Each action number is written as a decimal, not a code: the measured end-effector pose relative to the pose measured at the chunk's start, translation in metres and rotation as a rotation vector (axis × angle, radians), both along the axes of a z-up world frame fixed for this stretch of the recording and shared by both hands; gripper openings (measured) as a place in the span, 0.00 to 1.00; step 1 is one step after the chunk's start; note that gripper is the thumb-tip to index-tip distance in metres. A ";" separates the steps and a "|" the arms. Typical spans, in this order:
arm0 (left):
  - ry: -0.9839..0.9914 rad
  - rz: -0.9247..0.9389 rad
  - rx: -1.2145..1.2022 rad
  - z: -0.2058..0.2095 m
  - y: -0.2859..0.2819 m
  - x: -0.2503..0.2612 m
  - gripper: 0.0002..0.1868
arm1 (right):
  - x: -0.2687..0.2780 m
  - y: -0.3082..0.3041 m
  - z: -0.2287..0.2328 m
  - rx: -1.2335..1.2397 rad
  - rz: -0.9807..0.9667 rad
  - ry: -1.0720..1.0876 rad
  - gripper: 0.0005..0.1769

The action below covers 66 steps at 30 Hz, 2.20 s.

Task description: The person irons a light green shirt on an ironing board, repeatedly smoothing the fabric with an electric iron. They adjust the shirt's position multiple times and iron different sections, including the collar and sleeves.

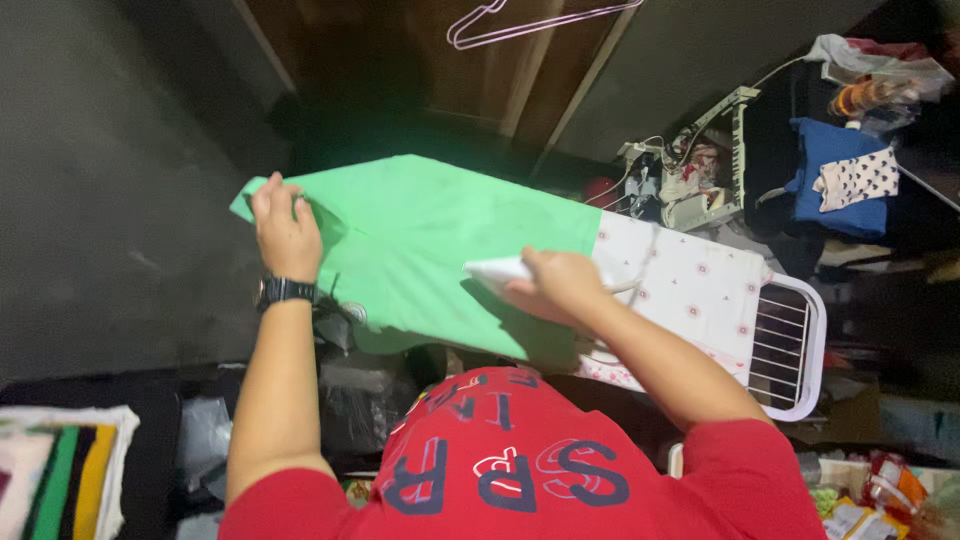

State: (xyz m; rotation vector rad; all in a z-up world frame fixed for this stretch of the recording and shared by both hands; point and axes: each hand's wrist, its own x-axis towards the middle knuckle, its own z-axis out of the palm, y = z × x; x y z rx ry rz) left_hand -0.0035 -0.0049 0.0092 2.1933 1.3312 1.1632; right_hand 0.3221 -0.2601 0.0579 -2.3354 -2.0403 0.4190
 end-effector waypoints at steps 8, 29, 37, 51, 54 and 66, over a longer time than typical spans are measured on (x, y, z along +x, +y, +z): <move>-0.001 -0.026 -0.056 0.013 -0.012 -0.012 0.09 | -0.011 0.011 -0.017 -0.007 -0.130 -0.022 0.23; 0.008 -0.127 -0.062 0.032 0.003 -0.036 0.10 | 0.086 0.094 -0.035 -0.087 -0.836 -0.043 0.37; -0.039 -0.155 -0.106 0.027 0.004 -0.048 0.11 | 0.007 -0.018 -0.013 -0.193 -0.441 -0.089 0.32; -0.032 -0.167 -0.096 0.026 0.003 -0.050 0.10 | 0.026 0.008 -0.002 -0.209 -0.478 -0.131 0.30; -0.052 -0.178 -0.079 0.026 0.005 -0.049 0.11 | 0.052 0.040 -0.011 -0.119 -0.592 -0.126 0.32; -0.043 -0.166 -0.086 0.028 0.007 -0.045 0.10 | 0.053 0.074 -0.030 -0.134 -0.584 -0.167 0.34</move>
